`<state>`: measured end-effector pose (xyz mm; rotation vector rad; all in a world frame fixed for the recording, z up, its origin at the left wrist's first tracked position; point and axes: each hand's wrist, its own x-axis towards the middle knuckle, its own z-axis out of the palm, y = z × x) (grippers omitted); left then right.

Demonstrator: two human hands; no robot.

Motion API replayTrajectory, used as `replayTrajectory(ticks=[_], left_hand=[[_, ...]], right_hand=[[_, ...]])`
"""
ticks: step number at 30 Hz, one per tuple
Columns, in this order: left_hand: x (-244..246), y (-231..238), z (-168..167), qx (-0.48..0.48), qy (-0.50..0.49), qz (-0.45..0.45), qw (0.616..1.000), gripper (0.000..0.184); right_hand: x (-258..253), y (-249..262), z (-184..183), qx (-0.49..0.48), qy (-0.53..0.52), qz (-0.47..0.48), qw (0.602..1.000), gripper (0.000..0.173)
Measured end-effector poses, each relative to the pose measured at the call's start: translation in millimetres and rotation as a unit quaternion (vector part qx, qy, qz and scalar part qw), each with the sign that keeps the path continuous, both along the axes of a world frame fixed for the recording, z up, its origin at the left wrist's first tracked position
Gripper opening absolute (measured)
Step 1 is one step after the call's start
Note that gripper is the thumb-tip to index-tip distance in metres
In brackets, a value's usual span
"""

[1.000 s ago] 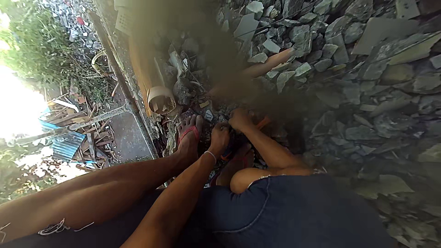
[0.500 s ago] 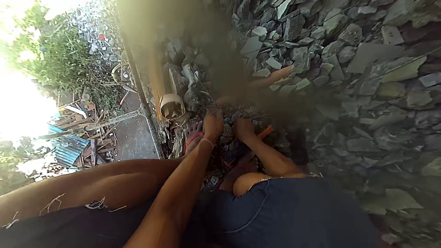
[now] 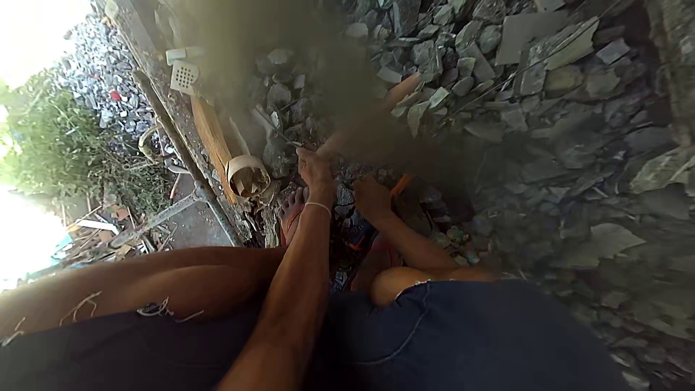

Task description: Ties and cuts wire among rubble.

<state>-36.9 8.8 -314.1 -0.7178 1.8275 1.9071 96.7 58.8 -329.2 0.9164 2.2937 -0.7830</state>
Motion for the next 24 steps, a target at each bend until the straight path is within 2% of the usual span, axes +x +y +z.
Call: replayTrajectory(ticks=[3, 9, 12, 14, 18, 24], left_hand=[[-13, 5, -4, 0.012, -0.027, -0.008, 1.0, 0.049], [-31, 30, -13, -0.05, -0.088, -0.135, 0.986, 0.056], [-37, 30, -15, -0.033, -0.113, -0.101, 0.988, 0.053], [-38, 23, -19, -0.019, -0.125, -0.067, 0.99, 0.052], [-37, 26, -24, -0.035, -0.103, -0.083, 0.991, 0.056], [-35, 24, -20, -0.036, -0.104, -0.065, 0.992, 0.055]], right_hand=[[-6, -2, 4, -0.009, -0.026, 0.0, 1.0, 0.03], [1, 15, -17, -0.097, -0.03, -0.039, 0.994, 0.035], [-5, 27, -18, -0.144, -0.034, -0.08, 0.986, 0.033], [-12, 29, -15, -0.139, -0.046, -0.062, 0.987, 0.03], [-22, 27, -9, -0.097, -0.079, -0.013, 0.992, 0.03], [-23, 28, -8, -0.107, -0.08, -0.027, 0.991, 0.025]])
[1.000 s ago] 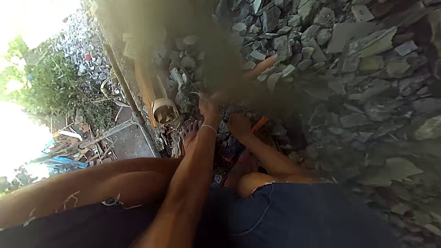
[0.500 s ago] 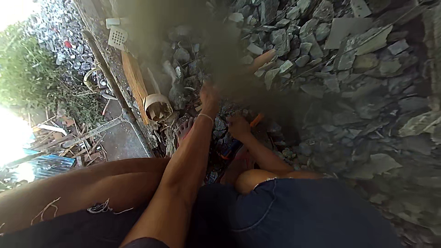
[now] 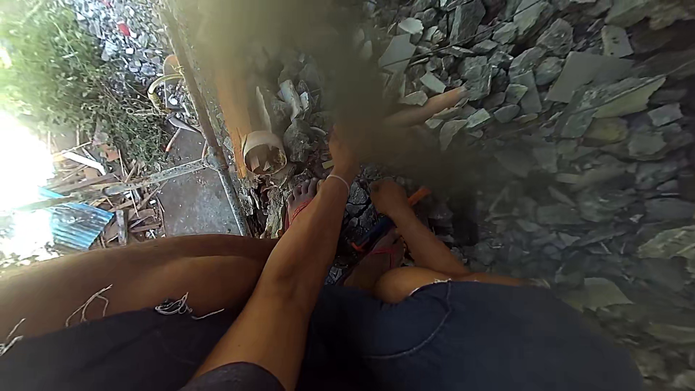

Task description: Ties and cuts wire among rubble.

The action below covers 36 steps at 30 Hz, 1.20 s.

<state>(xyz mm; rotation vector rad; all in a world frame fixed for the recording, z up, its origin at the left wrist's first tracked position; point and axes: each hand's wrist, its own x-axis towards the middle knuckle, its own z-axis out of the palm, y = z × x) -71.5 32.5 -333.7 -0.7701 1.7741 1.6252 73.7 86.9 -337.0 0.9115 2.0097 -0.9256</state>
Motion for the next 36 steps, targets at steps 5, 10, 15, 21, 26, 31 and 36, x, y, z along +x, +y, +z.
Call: replayTrajectory(ticks=[5, 10, 15, 21, 26, 31, 36], left_hand=[[2, 7, 4, -0.003, 0.01, -0.031, 0.999, 0.054], [2, 0, -6, 0.015, 0.019, -0.022, 0.999, 0.057], [25, -39, 23, -0.167, 0.092, -0.191, 0.963, 0.051], [112, -72, 25, -0.158, -0.025, -0.28, 0.947, 0.037], [123, -77, 8, -0.155, -0.054, -0.429, 0.888, 0.029], [108, -59, -6, -0.206, -0.016, -0.519, 0.829, 0.033], [108, -42, -3, -0.24, -0.014, -0.546, 0.803, 0.024]], right_hand=[[12, 6, -22, -0.079, 0.023, -0.146, 0.986, 0.023], [1, 7, -24, -0.057, 0.0, -0.09, 0.994, 0.022], [-16, 13, -27, -0.06, -0.013, 0.04, 0.997, 0.016], [-12, 17, -39, -0.12, -0.028, 0.022, 0.992, 0.02], [-6, 21, -40, -0.16, -0.026, 0.012, 0.987, 0.026], [-5, 41, -36, -0.232, -0.031, -0.03, 0.972, 0.038], [4, 42, -39, -0.248, -0.001, -0.082, 0.965, 0.034]])
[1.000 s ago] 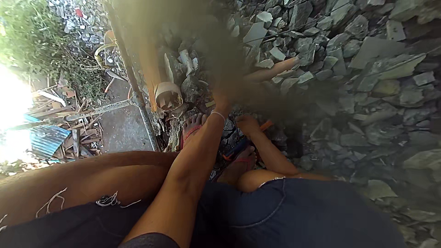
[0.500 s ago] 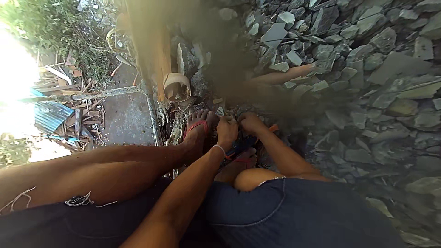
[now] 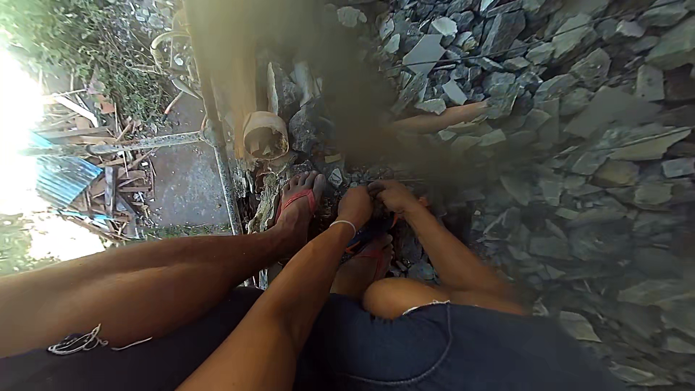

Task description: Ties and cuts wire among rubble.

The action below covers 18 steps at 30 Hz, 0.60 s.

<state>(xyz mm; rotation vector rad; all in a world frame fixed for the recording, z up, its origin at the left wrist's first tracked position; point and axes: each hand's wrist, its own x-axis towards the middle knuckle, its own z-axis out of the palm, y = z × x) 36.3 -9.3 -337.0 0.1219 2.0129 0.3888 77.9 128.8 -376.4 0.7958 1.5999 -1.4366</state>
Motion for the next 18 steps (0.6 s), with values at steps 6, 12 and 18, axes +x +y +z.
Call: replayTrajectory(ticks=[6, 12, 18], left_hand=[[-11, -6, 13, -0.011, 0.0, -0.046, 0.999, 0.028], [-47, -13, 16, -0.021, 0.01, -0.212, 0.977, 0.029], [-69, -27, 3, -0.017, 0.046, -0.301, 0.953, 0.023]], right_hand=[[0, 1, 8, 0.028, 0.02, -0.001, 0.999, 0.025], [5, -4, 10, 0.04, 0.051, -0.039, 0.997, 0.025], [5, -24, 14, 0.093, 0.055, -0.076, 0.991, 0.029]])
